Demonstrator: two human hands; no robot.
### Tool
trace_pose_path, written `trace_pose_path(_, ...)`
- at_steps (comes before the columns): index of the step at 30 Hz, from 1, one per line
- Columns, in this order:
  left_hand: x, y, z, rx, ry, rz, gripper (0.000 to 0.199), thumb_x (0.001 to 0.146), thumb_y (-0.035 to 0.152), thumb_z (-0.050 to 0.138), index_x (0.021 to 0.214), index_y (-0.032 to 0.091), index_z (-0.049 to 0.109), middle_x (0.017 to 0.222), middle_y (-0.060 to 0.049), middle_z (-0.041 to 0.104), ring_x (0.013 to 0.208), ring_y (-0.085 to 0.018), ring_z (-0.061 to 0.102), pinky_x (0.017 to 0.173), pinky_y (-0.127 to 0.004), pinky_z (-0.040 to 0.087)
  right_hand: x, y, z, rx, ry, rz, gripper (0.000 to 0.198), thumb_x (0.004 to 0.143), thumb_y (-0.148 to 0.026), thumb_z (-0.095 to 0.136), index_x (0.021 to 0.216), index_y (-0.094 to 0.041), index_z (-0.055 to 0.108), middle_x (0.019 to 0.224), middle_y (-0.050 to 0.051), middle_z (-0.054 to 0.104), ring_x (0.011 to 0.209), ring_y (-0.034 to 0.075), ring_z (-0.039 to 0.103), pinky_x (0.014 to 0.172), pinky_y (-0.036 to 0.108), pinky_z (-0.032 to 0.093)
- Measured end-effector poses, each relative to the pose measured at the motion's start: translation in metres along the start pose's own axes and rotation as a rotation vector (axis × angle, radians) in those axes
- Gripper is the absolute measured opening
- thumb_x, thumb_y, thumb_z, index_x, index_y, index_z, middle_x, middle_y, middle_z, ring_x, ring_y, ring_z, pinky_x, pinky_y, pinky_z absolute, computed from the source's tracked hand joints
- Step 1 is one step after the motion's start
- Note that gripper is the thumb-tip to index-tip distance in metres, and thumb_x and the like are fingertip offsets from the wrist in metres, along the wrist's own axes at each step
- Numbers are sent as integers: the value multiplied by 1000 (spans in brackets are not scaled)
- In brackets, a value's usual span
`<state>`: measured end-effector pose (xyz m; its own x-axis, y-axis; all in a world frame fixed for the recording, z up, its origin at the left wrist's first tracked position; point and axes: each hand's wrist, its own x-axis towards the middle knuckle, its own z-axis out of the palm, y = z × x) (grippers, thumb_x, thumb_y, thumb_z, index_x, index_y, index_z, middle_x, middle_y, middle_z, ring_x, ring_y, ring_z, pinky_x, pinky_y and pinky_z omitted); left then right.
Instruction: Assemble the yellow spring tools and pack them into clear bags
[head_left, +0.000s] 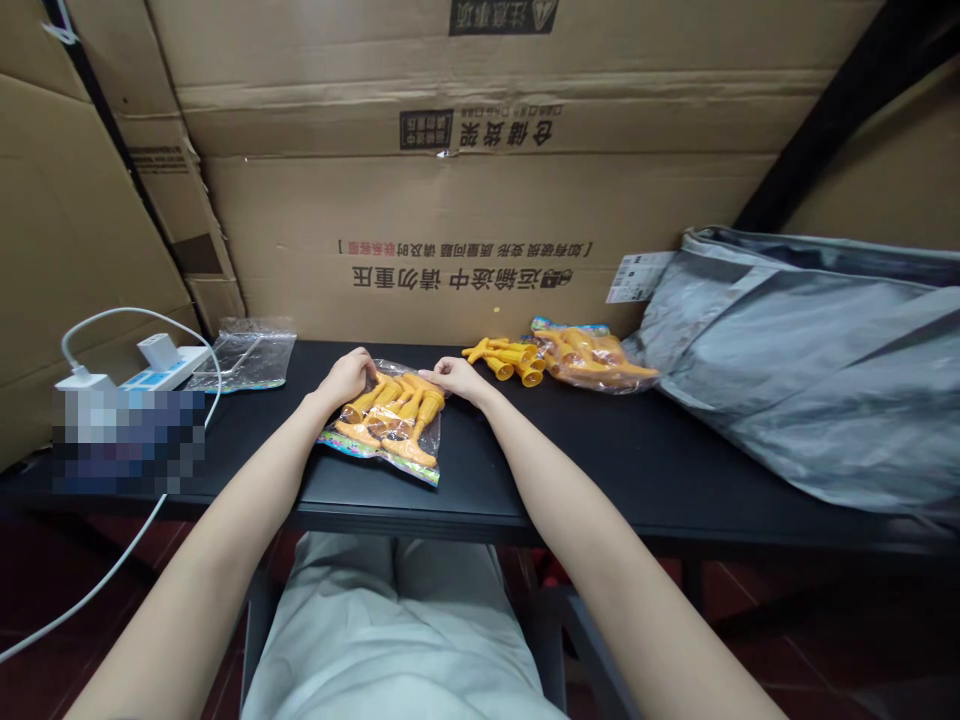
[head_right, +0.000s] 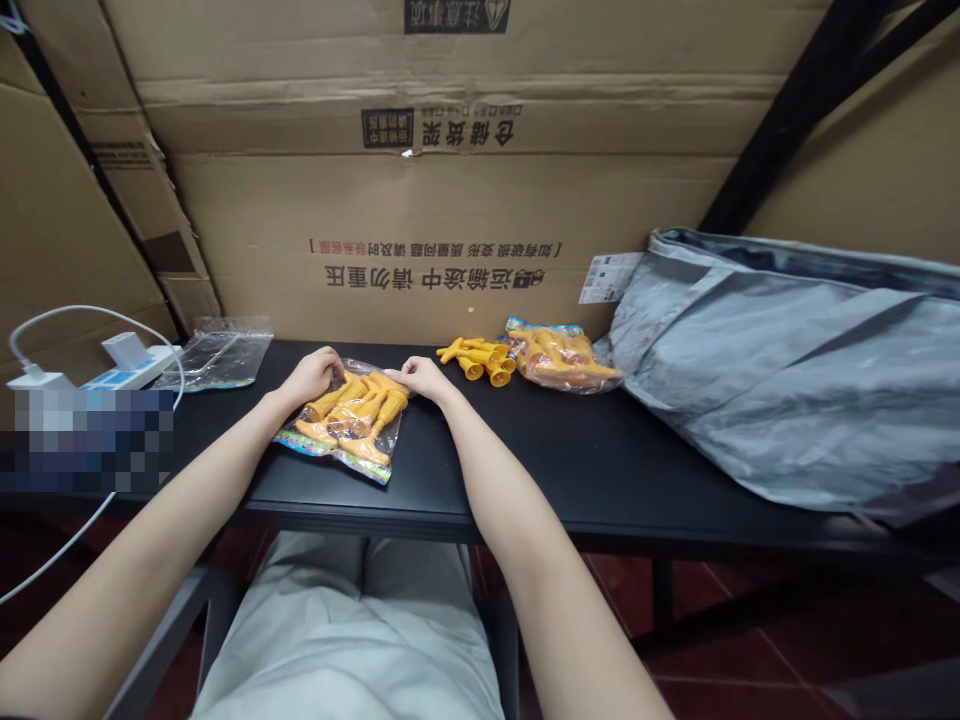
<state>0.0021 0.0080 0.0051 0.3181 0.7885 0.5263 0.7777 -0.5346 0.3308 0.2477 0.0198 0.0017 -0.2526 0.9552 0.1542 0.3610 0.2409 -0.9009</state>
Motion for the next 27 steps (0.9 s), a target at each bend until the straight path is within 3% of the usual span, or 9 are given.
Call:
trace_pose_path(2, 1, 2, 0, 6, -7, 19, 32, 75, 1, 37, 74, 16, 65, 88, -4, 61, 83, -14, 60, 79, -26, 48, -3, -5, 0, 29, -15, 18, 43, 56, -52, 79, 66, -17, 56, 57, -2, 58, 52, 10, 50, 47, 21, 39)
trace_pose_path(7, 2, 11, -3, 29, -33, 62, 32, 78, 6, 38, 82, 16, 67, 96, -6, 61, 88, -15, 61, 82, -26, 49, -8, -14, 0, 84, -201, 49, 44, 58, -52, 79, 78, -14, 69, 69, 1, 66, 59, 10, 54, 52, 20, 40)
trace_pose_path(14, 1, 27, -13, 35, -17, 65, 33, 83, 9, 36, 92, 16, 67, 104, -6, 60, 95, -15, 59, 90, -25, 47, -13, -20, -5, 69, -373, 98, 48, 62, -60, 73, 75, -14, 72, 51, -3, 57, 40, 5, 38, 39, 19, 27)
trace_pose_path(17, 1, 30, -14, 19, 0, 91, 32, 83, 8, 37, 94, 16, 66, 105, -7, 60, 96, -15, 59, 90, -26, 47, -14, -22, -4, 137, -391, 137, 42, 61, -54, 77, 73, -14, 72, 59, 1, 64, 46, 8, 49, 42, 20, 36)
trace_pose_path(20, 1, 30, -13, -16, 31, 118, 30, 84, 9, 39, 95, 15, 66, 106, -7, 60, 98, -15, 59, 92, -26, 46, -13, -22, -1, 285, -380, 188, 33, 61, -42, 81, 78, -16, 74, 78, 5, 72, 62, 13, 63, 56, 22, 49)
trace_pose_path(27, 0, 19, -12, -6, 43, 30, 28, 81, 11, 43, 88, 16, 69, 111, -6, 62, 105, -16, 59, 97, -28, 45, -11, -18, 2, 475, -304, 244, 14, 70, -21, 73, 81, -12, 72, 84, 8, 74, 71, 16, 68, 69, 24, 54)
